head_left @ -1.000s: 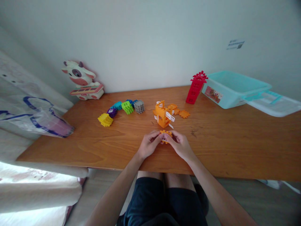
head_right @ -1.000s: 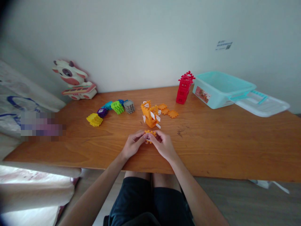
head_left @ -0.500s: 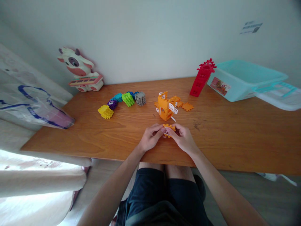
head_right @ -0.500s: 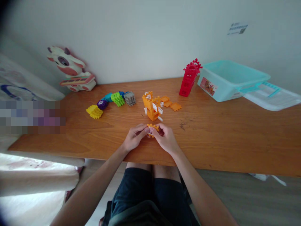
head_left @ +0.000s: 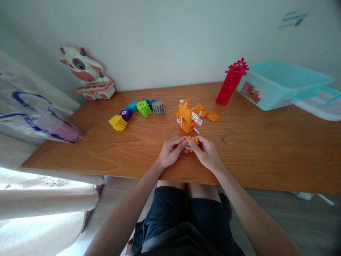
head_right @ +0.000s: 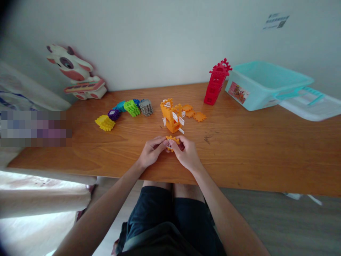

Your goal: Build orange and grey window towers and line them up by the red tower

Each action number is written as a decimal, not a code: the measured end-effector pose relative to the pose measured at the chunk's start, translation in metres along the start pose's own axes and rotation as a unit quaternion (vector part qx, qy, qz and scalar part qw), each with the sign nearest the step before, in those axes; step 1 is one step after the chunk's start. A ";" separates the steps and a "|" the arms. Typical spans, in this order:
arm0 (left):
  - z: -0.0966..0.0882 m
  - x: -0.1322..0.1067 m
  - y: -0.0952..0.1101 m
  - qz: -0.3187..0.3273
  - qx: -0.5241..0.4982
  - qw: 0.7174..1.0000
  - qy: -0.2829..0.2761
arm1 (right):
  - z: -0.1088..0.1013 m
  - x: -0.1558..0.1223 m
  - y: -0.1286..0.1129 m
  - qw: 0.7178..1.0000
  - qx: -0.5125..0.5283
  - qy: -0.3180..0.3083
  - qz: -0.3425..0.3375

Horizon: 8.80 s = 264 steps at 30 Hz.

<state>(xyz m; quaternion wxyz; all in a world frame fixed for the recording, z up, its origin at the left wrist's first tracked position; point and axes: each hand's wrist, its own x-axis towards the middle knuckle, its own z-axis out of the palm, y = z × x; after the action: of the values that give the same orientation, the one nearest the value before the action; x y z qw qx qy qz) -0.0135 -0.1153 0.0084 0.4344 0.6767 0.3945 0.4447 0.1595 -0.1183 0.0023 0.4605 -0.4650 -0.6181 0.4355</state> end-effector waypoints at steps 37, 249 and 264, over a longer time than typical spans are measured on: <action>0.007 0.005 -0.007 -0.096 -0.118 0.981 0.123 | 0.000 0.000 0.001 0.994 -0.049 0.080 -0.062; 0.021 -0.040 0.005 -0.148 -0.099 0.983 0.050 | -0.012 -0.054 -0.005 0.995 0.022 0.078 0.052; 0.020 -0.036 0.008 -0.153 -0.133 0.978 0.047 | -0.008 -0.053 -0.007 0.980 0.143 0.116 0.075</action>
<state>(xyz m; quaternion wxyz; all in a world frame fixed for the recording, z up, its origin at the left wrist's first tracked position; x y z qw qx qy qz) -0.0036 -0.1559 0.0018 0.5639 0.5228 0.4513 0.4528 0.1741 -0.1701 0.0019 0.5568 -0.4869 -0.4549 0.4959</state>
